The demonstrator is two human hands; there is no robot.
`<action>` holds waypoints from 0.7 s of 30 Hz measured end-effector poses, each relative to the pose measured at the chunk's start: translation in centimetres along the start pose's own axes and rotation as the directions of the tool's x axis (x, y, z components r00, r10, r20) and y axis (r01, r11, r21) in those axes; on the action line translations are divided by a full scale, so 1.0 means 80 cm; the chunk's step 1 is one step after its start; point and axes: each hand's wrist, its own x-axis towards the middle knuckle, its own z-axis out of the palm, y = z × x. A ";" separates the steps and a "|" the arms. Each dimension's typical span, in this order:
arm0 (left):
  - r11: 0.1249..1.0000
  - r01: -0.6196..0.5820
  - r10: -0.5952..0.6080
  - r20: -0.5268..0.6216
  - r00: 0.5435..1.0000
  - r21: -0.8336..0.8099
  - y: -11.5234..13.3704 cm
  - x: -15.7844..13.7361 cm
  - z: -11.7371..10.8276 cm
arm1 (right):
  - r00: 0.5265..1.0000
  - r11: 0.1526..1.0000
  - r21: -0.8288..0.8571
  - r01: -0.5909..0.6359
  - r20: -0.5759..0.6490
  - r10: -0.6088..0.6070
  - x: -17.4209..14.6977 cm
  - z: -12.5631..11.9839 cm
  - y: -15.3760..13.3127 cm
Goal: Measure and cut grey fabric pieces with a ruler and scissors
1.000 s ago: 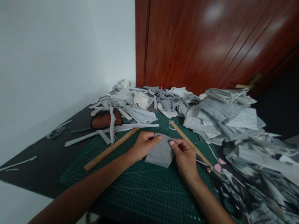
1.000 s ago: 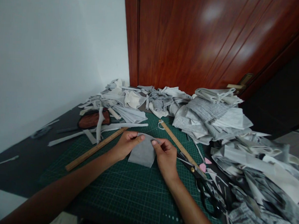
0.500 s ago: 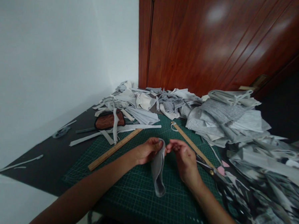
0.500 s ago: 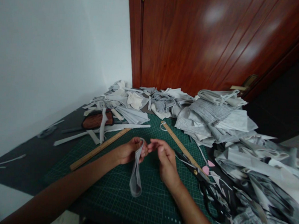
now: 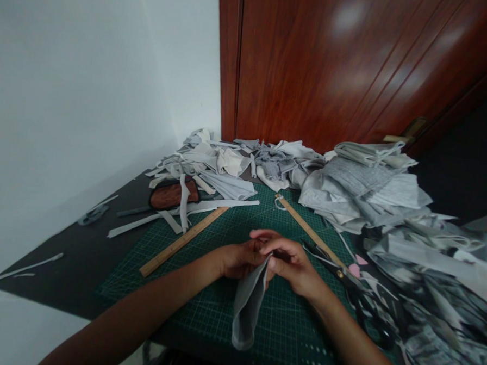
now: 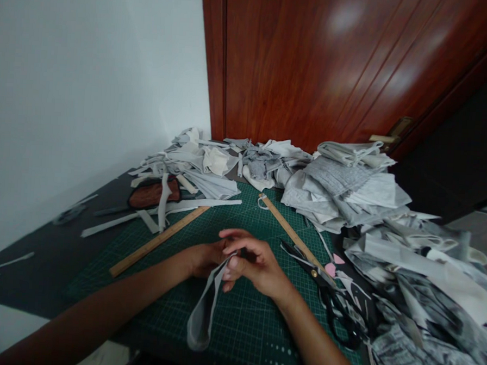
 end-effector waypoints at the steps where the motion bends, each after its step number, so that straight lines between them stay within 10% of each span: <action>1: 1.000 -0.010 0.010 -0.014 1.000 -0.008 -0.001 0.001 -0.003 | 1.000 1.000 -0.002 0.015 -0.015 -0.015 0.000 0.000 0.001; 13: 0.996 -0.041 0.049 -0.110 0.993 0.074 -0.002 0.008 0.003 | 0.997 0.996 -0.075 0.044 -0.066 -0.049 -0.001 0.004 -0.005; 21: 0.851 -0.271 0.468 -0.415 0.780 0.450 -0.009 0.018 0.012 | 0.899 0.951 -0.280 -0.130 -0.438 -0.006 0.010 -0.006 0.004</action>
